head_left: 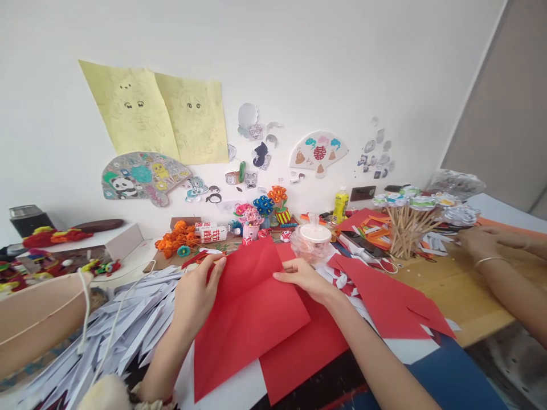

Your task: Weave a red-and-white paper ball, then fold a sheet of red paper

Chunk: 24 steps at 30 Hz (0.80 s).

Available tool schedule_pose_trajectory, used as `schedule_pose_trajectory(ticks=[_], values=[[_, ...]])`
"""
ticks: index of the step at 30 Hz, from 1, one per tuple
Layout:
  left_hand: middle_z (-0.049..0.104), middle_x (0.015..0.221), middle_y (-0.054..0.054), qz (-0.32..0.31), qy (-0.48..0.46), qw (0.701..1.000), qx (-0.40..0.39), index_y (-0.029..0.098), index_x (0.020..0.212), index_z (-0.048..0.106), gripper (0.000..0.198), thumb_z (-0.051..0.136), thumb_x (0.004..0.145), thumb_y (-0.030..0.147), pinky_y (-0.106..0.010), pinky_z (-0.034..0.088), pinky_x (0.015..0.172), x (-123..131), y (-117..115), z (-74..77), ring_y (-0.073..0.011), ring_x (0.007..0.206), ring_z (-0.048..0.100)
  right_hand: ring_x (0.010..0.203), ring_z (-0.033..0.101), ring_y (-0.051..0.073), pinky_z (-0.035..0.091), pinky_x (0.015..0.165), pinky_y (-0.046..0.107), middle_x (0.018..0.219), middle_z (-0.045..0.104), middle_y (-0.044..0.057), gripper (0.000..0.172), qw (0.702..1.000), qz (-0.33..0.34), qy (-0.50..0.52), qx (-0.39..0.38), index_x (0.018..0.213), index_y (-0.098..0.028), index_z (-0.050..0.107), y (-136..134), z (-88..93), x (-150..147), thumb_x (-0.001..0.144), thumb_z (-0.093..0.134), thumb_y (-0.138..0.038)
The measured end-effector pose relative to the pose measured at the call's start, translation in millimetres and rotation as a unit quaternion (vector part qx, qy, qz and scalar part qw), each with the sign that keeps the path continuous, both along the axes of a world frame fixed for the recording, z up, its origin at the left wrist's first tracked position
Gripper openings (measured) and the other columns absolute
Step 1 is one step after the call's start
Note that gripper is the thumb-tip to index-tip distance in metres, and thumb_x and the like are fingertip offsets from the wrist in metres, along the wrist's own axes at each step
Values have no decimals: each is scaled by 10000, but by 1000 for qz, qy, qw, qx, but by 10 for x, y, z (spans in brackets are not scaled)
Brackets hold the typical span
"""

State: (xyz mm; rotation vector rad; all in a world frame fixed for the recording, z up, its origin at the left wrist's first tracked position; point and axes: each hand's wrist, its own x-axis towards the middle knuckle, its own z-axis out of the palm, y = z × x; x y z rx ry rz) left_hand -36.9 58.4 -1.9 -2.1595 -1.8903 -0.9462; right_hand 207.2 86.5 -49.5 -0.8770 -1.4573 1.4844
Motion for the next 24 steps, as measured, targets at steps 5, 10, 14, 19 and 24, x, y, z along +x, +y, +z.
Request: schedule_pose_trajectory(ticks=[5,10,14,19,24], values=[[687,1122,-119,9,157,979,133,157,1180,567,322,365,951,259,-405,411,824,50,10,-68,-283,938,640,589,563,160,433,626,297,573,610,-12,383,1000,11,-6,-17,579,-150,624,40,-67,-14,582,808,-486],[632,1222,-147,-33,266,911,313,142,1212,557,388,372,889,34,-410,363,889,128,-24,-144,-270,1069,578,624,562,151,440,656,284,588,590,-34,387,999,-29,22,-29,575,-164,599,60,-69,-22,550,828,-474],[718,906,-56,-203,312,872,318,182,940,651,325,370,892,27,-324,400,732,272,-82,-214,-187,765,616,671,587,161,455,671,282,638,607,-25,394,996,-53,47,-49,637,-167,606,72,-68,-20,550,831,-479],[695,1081,-107,-191,289,905,249,131,1088,629,264,418,935,175,-348,442,754,421,-47,-285,-238,891,628,760,607,160,474,693,262,755,630,-7,387,992,-74,77,-65,743,-175,626,67,-55,-17,563,844,-439],[505,1415,-90,-139,247,944,172,186,1374,439,486,483,929,377,-436,367,1000,399,13,-295,-277,1247,491,849,625,171,485,713,258,916,670,26,436,990,-88,86,-76,931,-188,656,26,-24,-20,600,838,-405]])
